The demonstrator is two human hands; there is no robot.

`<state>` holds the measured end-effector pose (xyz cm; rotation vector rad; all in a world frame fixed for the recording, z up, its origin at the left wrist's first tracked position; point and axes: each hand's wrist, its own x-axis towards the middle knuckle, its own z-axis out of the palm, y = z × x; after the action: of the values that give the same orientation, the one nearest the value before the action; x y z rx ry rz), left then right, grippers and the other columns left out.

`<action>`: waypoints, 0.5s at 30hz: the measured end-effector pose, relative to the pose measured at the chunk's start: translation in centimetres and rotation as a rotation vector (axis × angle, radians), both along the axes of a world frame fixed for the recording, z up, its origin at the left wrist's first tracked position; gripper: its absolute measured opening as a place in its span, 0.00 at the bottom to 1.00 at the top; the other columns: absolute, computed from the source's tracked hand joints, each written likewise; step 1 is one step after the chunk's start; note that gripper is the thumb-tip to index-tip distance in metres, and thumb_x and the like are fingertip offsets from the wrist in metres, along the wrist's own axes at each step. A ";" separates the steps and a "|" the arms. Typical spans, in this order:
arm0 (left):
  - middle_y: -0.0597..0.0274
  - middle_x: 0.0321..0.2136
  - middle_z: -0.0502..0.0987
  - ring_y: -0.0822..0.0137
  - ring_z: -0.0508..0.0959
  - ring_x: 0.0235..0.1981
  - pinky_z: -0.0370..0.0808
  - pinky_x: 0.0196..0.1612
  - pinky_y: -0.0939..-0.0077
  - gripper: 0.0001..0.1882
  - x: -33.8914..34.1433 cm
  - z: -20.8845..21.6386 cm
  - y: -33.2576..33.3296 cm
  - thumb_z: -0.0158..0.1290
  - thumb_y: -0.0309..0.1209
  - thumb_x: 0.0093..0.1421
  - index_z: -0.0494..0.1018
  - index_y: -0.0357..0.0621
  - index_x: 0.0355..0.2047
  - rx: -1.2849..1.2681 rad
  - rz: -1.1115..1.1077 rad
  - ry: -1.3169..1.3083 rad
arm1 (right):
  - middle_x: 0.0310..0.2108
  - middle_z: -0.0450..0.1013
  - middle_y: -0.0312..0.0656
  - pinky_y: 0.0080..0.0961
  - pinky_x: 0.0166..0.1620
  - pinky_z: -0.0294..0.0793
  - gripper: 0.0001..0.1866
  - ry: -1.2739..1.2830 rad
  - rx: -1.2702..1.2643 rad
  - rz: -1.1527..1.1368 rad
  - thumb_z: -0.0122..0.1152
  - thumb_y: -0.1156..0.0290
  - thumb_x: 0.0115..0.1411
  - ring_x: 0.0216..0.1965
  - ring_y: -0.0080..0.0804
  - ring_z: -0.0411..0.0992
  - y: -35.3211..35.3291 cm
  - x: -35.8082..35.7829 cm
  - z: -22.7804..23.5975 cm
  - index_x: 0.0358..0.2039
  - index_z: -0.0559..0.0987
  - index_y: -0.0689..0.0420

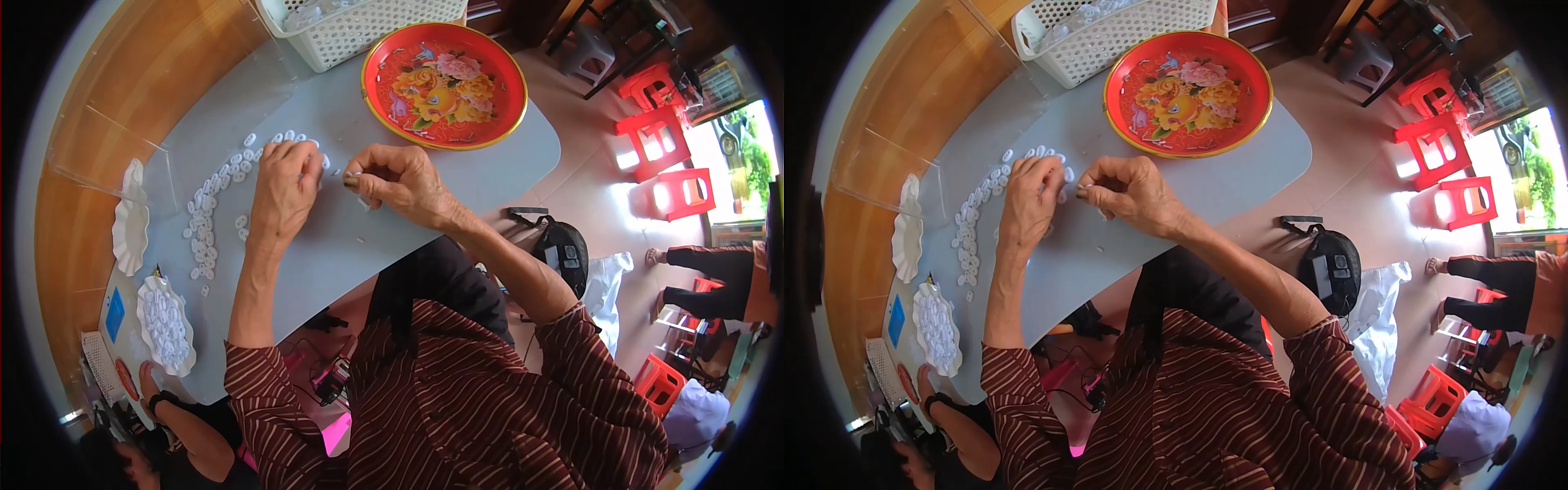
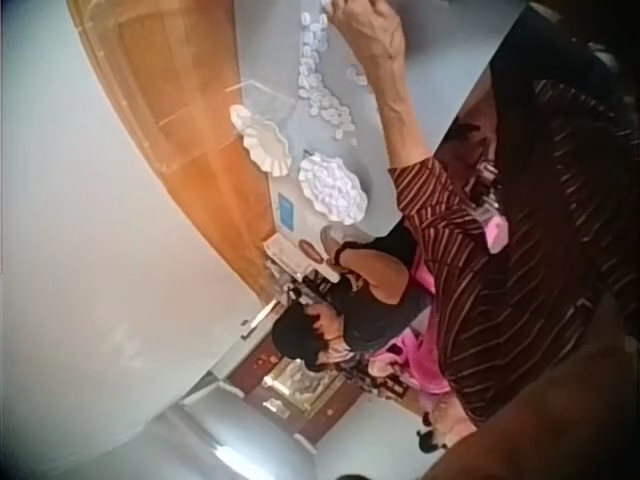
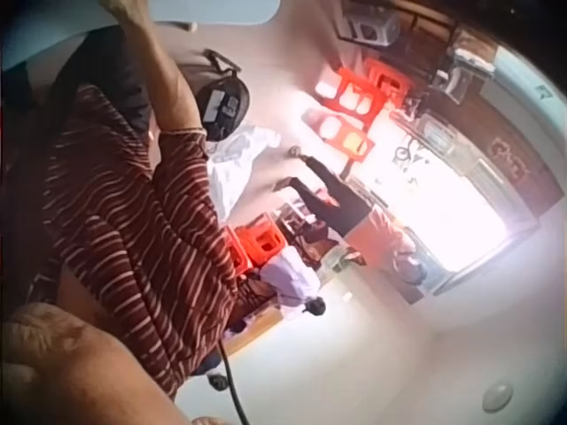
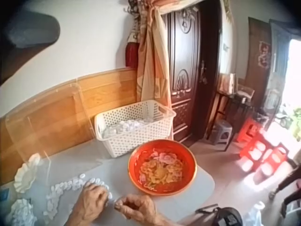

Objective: Manually assembling small white plastic components at a workshop table.

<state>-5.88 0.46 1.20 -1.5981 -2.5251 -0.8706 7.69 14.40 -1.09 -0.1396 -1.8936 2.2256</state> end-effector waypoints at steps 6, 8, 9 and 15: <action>0.51 0.29 0.68 0.51 0.66 0.37 0.64 0.41 0.58 0.06 0.0 -1.3 1.0 0.51 0.18 0.51 0.65 0.36 0.29 -0.057 -0.048 0.093 | 0.21 0.69 0.31 0.14 0.27 0.67 0.08 -0.029 0.087 0.008 0.58 0.70 0.61 0.23 0.14 0.65 0.2 0.1 0.1 0.33 0.75 0.63; 0.51 0.28 0.69 0.52 0.67 0.36 0.66 0.40 0.60 0.06 0.3 -1.4 0.9 0.51 0.19 0.51 0.66 0.36 0.30 0.001 -0.052 0.076 | 0.21 0.68 0.31 0.14 0.28 0.68 0.08 -0.024 0.071 -0.004 0.58 0.70 0.61 0.23 0.14 0.65 0.2 0.0 0.0 0.33 0.75 0.63; 0.51 0.28 0.70 0.53 0.69 0.35 0.67 0.40 0.63 0.06 0.6 -1.5 0.7 0.51 0.19 0.52 0.67 0.36 0.30 0.060 -0.051 0.058 | 0.21 0.68 0.30 0.14 0.28 0.68 0.08 -0.014 0.025 -0.013 0.57 0.70 0.61 0.23 0.14 0.66 0.1 0.0 -0.2 0.33 0.75 0.63; 0.63 0.27 0.75 0.75 0.73 0.28 0.69 0.32 0.81 0.05 2.4 -1.1 -0.3 0.52 0.24 0.58 0.71 0.36 0.34 0.355 0.066 -0.598 | 0.24 0.71 0.33 0.16 0.29 0.70 0.08 0.033 -0.123 -0.046 0.57 0.70 0.61 0.25 0.17 0.69 0.5 -0.1 -0.5 0.34 0.75 0.62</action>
<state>-3.48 0.15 0.06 -1.2716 -2.5123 -1.8949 7.59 14.86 -1.57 -0.1631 -1.7193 2.2984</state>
